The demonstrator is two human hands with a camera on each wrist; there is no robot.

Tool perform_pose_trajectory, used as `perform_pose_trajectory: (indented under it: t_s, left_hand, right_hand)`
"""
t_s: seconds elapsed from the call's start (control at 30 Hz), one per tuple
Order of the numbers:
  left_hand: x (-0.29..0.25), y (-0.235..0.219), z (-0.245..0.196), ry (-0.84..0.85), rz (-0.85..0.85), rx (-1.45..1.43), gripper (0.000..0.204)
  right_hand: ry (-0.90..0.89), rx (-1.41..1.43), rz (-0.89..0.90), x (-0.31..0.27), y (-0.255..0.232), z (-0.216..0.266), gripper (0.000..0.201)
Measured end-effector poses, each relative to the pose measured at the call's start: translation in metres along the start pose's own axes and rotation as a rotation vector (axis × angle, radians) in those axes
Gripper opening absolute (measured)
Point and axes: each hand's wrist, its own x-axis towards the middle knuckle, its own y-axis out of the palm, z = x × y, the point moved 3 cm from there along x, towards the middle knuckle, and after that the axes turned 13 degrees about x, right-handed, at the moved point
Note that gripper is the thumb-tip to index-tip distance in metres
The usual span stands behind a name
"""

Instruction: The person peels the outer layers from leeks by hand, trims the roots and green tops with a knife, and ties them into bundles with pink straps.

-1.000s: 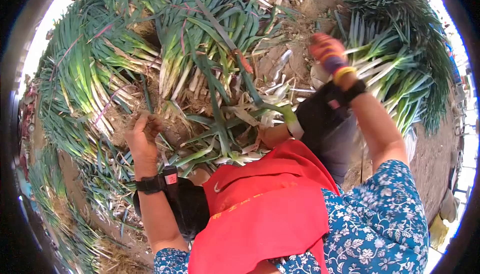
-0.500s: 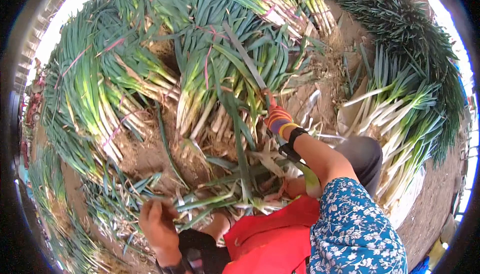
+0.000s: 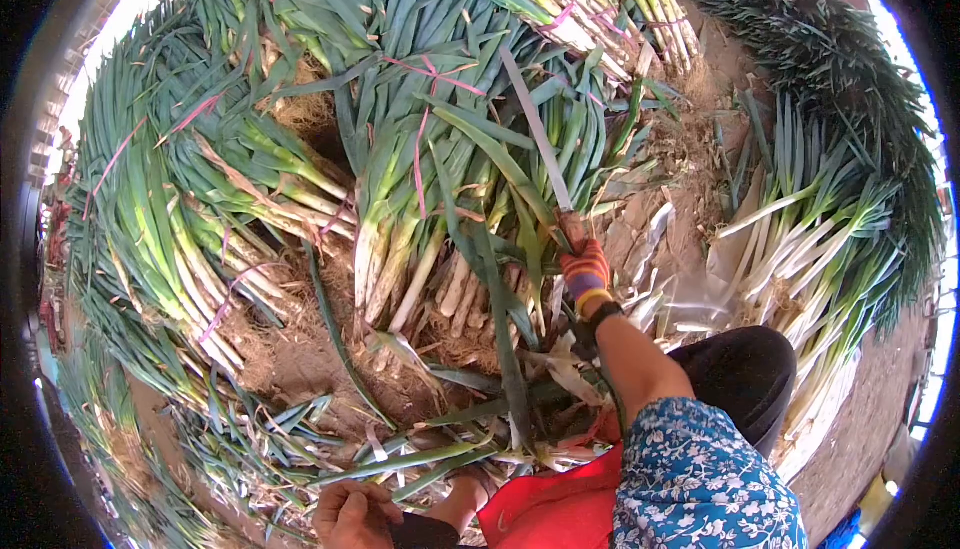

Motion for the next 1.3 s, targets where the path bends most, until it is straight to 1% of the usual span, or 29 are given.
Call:
perform_pose_trajectory:
  t_s: [0.03,0.1,0.13,0.17,0.2,0.27,0.3,0.33,0.4,0.43,0.47,0.5,0.53,0.63,0.67,0.7,0.77,0.8,0.83,0.87,0.9,0.97,1.03,1.1,1.13,1.17,1.2,1.23,1.3]
  left_hand:
    - [0.003,0.002,-0.003,-0.012,0.008,0.007,0.009]
    - [0.005,0.004,-0.011,-0.027,0.012,0.015,0.009]
    - [0.006,0.005,-0.016,-0.036,0.046,0.043,0.009]
    - [0.008,0.005,-0.019,-0.042,0.078,0.068,0.009]
    - [0.009,0.006,-0.020,-0.040,0.073,0.060,0.009]
    - [0.011,0.004,-0.019,-0.082,0.016,0.002,0.010]
    - [0.013,0.001,-0.019,-0.093,-0.002,-0.006,0.010]
    - [0.014,0.001,-0.021,-0.080,0.009,0.014,0.010]
    - [0.015,-0.006,-0.017,-0.068,0.049,0.041,0.012]
    - [0.015,-0.009,-0.013,-0.079,0.023,0.038,0.012]
    - [0.015,-0.010,-0.011,-0.090,0.011,0.016,0.012]
    - [0.016,-0.012,-0.008,-0.097,0.001,-0.006,0.013]
    - [0.016,-0.014,-0.005,-0.103,-0.014,-0.035,0.014]
    - [0.015,-0.016,-0.003,-0.127,0.011,-0.080,0.014]
    - [0.014,-0.018,0.001,-0.145,0.023,-0.090,0.014]
    - [0.015,-0.017,0.005,-0.165,0.014,-0.095,0.014]
    - [0.015,-0.016,0.012,-0.181,-0.004,-0.144,0.013]
    - [0.016,-0.019,0.014,-0.180,0.028,-0.054,0.017]
    - [0.017,-0.018,0.016,-0.197,0.020,-0.057,0.017]
    - [0.020,-0.017,0.016,-0.183,-0.012,-0.019,0.013]
    - [0.021,-0.016,0.017,-0.167,-0.042,0.023,0.015]
    - [0.027,-0.013,0.027,-0.153,-0.100,-0.025,0.015]
    - [0.042,-0.012,0.038,-0.043,0.041,0.216,0.014]
    - [0.061,-0.015,0.058,-0.048,0.053,0.310,0.019]
    - [0.075,-0.022,0.075,-0.120,0.073,0.270,0.023]
    - [0.087,-0.030,0.093,-0.193,0.097,0.232,0.028]
    - [0.100,-0.036,0.103,-0.285,0.053,0.296,0.034]
    - [0.113,-0.039,0.111,-0.367,0.009,0.358,0.041]
    - [0.129,-0.019,0.114,0.048,-0.144,0.960,0.048]
  right_hand:
    - [-0.003,-0.004,-0.002,0.005,0.005,-0.003,0.037]
    - [-0.048,0.265,-0.002,0.013,0.018,-0.013,0.035]
    - [-0.046,0.399,0.039,0.010,0.021,0.019,0.034]
    - [-0.120,0.269,-0.005,0.007,0.025,0.059,0.035]
    - [-0.157,0.563,0.036,0.019,0.043,0.071,0.035]
    - [-0.296,0.514,0.066,0.063,0.077,0.114,0.034]
    - [-0.389,0.168,0.062,0.082,0.096,0.150,0.031]
    - [-0.462,0.085,0.081,0.080,0.093,0.204,0.030]
    - [-0.535,-0.095,0.111,0.129,0.122,0.231,0.042]
    - [-0.569,-0.139,0.141,0.148,0.133,0.242,0.041]
    - [-0.687,-0.225,0.221,0.144,0.134,0.271,0.031]
    - [-0.548,-0.240,0.350,0.165,0.148,0.272,0.038]
    - [-0.513,-0.396,0.316,0.176,0.159,0.273,0.045]
    - [-0.491,-0.271,0.398,0.192,0.183,0.259,0.048]
    - [-0.573,-0.262,0.357,0.187,0.181,0.259,0.049]
    - [-0.528,-0.270,0.448,0.184,0.177,0.259,0.046]
    - [-0.474,-0.078,0.501,0.185,0.166,0.251,0.043]
    - [-0.464,-0.089,0.520,0.174,0.159,0.254,0.043]
    - [-0.462,0.003,0.510,0.157,0.147,0.263,0.039]
    - [-0.461,0.100,0.497,0.141,0.137,0.272,0.034]
    - [-0.452,0.102,0.506,0.129,0.130,0.277,0.034]
    - [-0.524,0.357,0.649,0.107,0.119,0.291,0.028]
    - [-0.507,0.383,0.653,0.079,0.104,0.298,0.028]
    - [-0.480,0.677,0.781,0.021,0.071,0.309,0.032]
    - [-0.483,0.685,0.797,0.003,0.056,0.313,0.032]
    - [-0.391,0.729,0.723,-0.012,0.039,0.313,0.029]
    - [-0.293,0.767,0.646,-0.027,0.021,0.307,0.026]
    - [-0.298,0.773,0.651,-0.038,0.005,0.302,0.026]
    - [-0.094,0.856,0.622,-0.049,-0.029,0.287,0.028]
